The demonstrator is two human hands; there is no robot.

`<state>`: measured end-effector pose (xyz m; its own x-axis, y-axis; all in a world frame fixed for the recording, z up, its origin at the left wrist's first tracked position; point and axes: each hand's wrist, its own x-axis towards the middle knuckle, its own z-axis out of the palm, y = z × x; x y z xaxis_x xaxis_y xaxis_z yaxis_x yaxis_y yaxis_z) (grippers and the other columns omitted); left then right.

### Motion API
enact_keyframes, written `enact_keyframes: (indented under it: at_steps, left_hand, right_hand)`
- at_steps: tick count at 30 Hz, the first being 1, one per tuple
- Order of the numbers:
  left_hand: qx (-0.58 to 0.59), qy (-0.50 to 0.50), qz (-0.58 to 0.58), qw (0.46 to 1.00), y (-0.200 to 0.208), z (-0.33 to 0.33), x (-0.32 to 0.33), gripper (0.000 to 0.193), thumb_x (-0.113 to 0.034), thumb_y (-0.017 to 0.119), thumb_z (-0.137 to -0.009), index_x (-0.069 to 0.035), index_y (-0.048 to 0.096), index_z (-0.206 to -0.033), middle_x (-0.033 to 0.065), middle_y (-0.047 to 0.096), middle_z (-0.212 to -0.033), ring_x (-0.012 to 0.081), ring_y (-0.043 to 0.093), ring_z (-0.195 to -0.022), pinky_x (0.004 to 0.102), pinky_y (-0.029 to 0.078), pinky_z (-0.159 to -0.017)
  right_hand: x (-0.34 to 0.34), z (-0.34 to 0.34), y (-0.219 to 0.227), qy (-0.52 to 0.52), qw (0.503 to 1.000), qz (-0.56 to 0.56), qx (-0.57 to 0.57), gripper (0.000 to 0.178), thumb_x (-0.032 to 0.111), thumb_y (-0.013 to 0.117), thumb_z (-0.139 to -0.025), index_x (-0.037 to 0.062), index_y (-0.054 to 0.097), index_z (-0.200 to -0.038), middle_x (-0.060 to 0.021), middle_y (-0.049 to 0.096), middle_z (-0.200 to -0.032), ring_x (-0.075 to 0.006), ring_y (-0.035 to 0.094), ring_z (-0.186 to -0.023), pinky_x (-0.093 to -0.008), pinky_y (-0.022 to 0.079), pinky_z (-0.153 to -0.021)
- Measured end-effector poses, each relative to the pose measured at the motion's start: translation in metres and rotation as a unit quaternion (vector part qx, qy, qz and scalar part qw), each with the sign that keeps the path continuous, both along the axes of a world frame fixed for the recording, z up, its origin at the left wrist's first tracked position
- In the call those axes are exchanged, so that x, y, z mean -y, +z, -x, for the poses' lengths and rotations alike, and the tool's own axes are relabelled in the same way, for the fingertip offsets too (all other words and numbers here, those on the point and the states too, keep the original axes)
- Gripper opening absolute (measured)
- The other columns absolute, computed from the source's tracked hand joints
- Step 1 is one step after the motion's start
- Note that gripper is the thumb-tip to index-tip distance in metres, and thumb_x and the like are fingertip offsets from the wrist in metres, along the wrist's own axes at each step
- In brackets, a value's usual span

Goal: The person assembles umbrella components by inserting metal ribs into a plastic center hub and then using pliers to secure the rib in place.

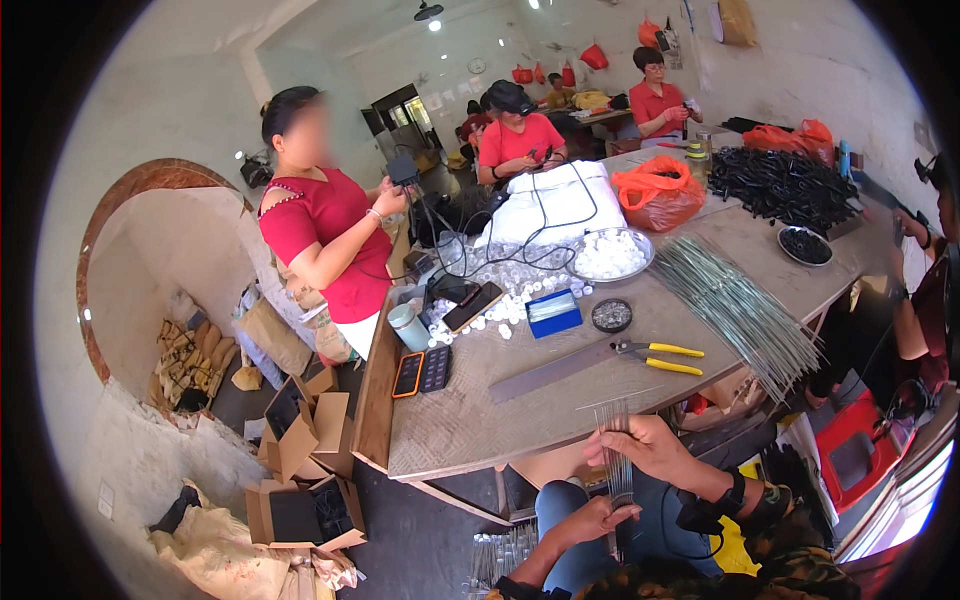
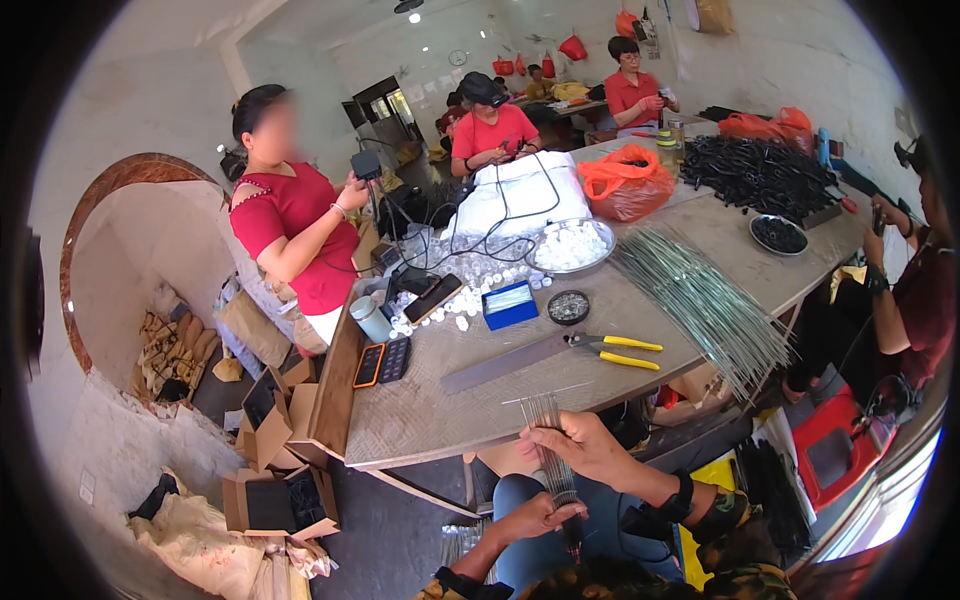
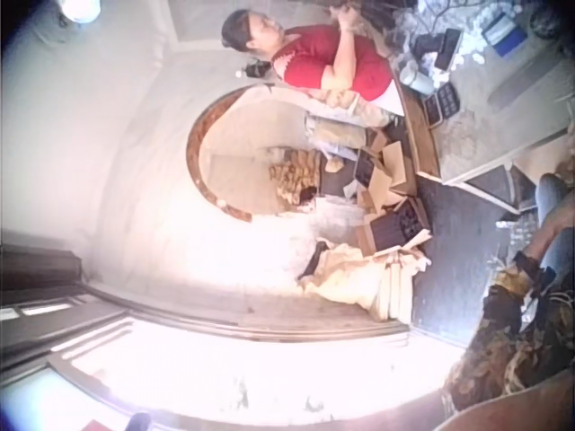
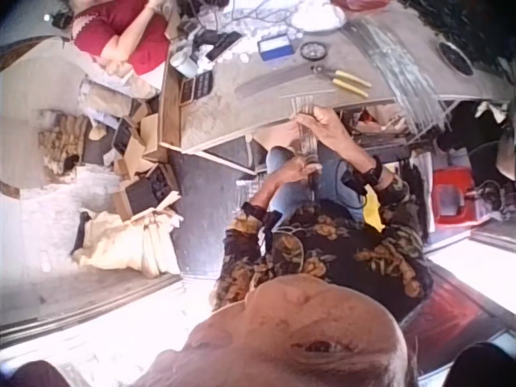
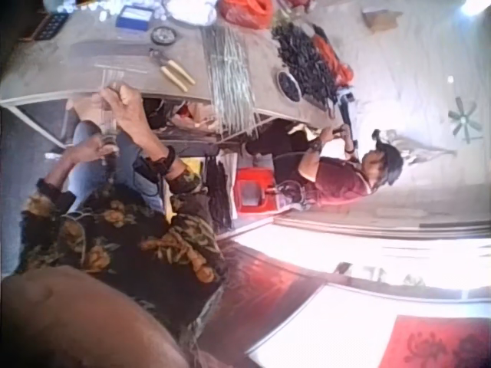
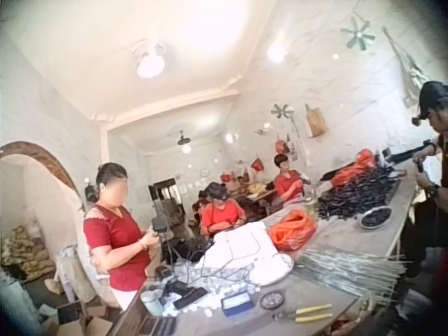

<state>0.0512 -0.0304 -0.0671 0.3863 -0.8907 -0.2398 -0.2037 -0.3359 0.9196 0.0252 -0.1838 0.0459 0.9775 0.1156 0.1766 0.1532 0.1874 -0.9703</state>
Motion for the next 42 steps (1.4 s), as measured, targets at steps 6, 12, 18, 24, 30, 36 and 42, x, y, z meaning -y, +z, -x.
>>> enact_keyframes:
  at_steps: [6, 12, 18, 24, 30, 36, 42]
  left_hand:
    - [-0.008, -0.041, 0.036, 0.998, -0.028, 0.001, -0.004, 0.032, -0.031, 0.044, -0.091, -0.004, 0.061, -0.091, 0.0041, 0.060, -0.077, 0.0112, 0.051, -0.060, 0.0244, 0.043, -0.055]
    - [0.012, -0.022, 0.017, 1.000, 0.000, -0.009, -0.017, 0.032, -0.032, 0.045, -0.091, -0.005, 0.063, -0.090, 0.0032, 0.057, -0.067, 0.0103, 0.047, -0.056, 0.0235, 0.041, -0.053]
    - [-0.061, -0.001, 0.019, 0.998, -0.029, -0.002, -0.021, 0.029, -0.029, 0.046, -0.091, -0.005, 0.063, -0.092, 0.0026, 0.059, -0.070, 0.0101, 0.047, -0.057, 0.0232, 0.041, -0.053]
    - [0.024, -0.019, 0.085, 0.996, -0.023, -0.023, -0.007, 0.027, -0.025, 0.044, -0.092, -0.003, 0.059, -0.094, 0.0032, 0.060, -0.083, 0.0123, 0.054, -0.070, 0.0251, 0.045, -0.064]
    - [-0.011, -0.072, 0.021, 0.997, -0.064, -0.017, -0.010, 0.024, -0.022, 0.044, -0.092, -0.003, 0.057, -0.095, 0.0040, 0.059, -0.086, 0.0135, 0.054, -0.083, 0.0264, 0.043, -0.075]
    - [-0.014, -0.056, 0.032, 0.998, -0.051, -0.005, -0.022, 0.027, -0.023, 0.044, -0.092, -0.002, 0.059, -0.099, 0.0044, 0.062, -0.085, 0.0126, 0.056, -0.075, 0.0257, 0.046, -0.067]
    - [-0.075, -0.041, -0.045, 0.995, -0.051, -0.004, -0.033, 0.028, -0.024, 0.045, -0.091, -0.002, 0.059, -0.102, 0.0033, 0.063, -0.085, 0.0092, 0.055, -0.071, 0.0244, 0.047, -0.057]
  right_hand:
    - [0.011, -0.012, -0.029, -0.020, 0.989, 0.137, 0.050, 0.018, 0.012, 0.050, -0.088, -0.0027, 0.059, -0.092, -0.0062, 0.062, -0.078, -0.0109, 0.060, -0.074, -0.0221, 0.047, -0.063]
    - [0.000, -0.024, -0.012, 0.034, 0.995, 0.085, 0.037, 0.018, 0.014, 0.052, -0.087, -0.0019, 0.060, -0.092, -0.0062, 0.062, -0.075, -0.0102, 0.059, -0.069, -0.0236, 0.048, -0.062]
    - [-0.006, -0.035, -0.039, -0.003, 0.990, 0.135, 0.036, 0.022, 0.022, 0.056, -0.085, 0.0000, 0.060, -0.087, -0.0026, 0.059, -0.065, -0.0070, 0.055, -0.062, -0.0223, 0.044, -0.056]
    - [-0.002, -0.034, -0.003, 0.007, 0.988, 0.148, 0.040, 0.017, 0.013, 0.052, -0.087, -0.0019, 0.060, -0.090, -0.0048, 0.062, -0.074, -0.0096, 0.059, -0.069, -0.0221, 0.046, -0.061]
    - [0.002, -0.030, -0.028, 0.000, 0.986, 0.161, 0.031, 0.018, 0.013, 0.052, -0.087, -0.0028, 0.060, -0.091, -0.0051, 0.062, -0.075, -0.0095, 0.059, -0.069, -0.0224, 0.047, -0.062]
    - [-0.008, -0.034, -0.036, 0.020, 0.992, 0.124, 0.020, 0.019, 0.017, 0.053, -0.086, -0.0016, 0.058, -0.086, -0.0035, 0.060, -0.067, -0.0078, 0.056, -0.061, -0.0230, 0.045, -0.056]
    - [-0.013, -0.042, -0.049, 0.043, 0.990, 0.129, 0.046, 0.020, 0.018, 0.054, -0.086, -0.0016, 0.059, -0.086, -0.0043, 0.061, -0.068, -0.0081, 0.056, -0.061, -0.0227, 0.045, -0.055]
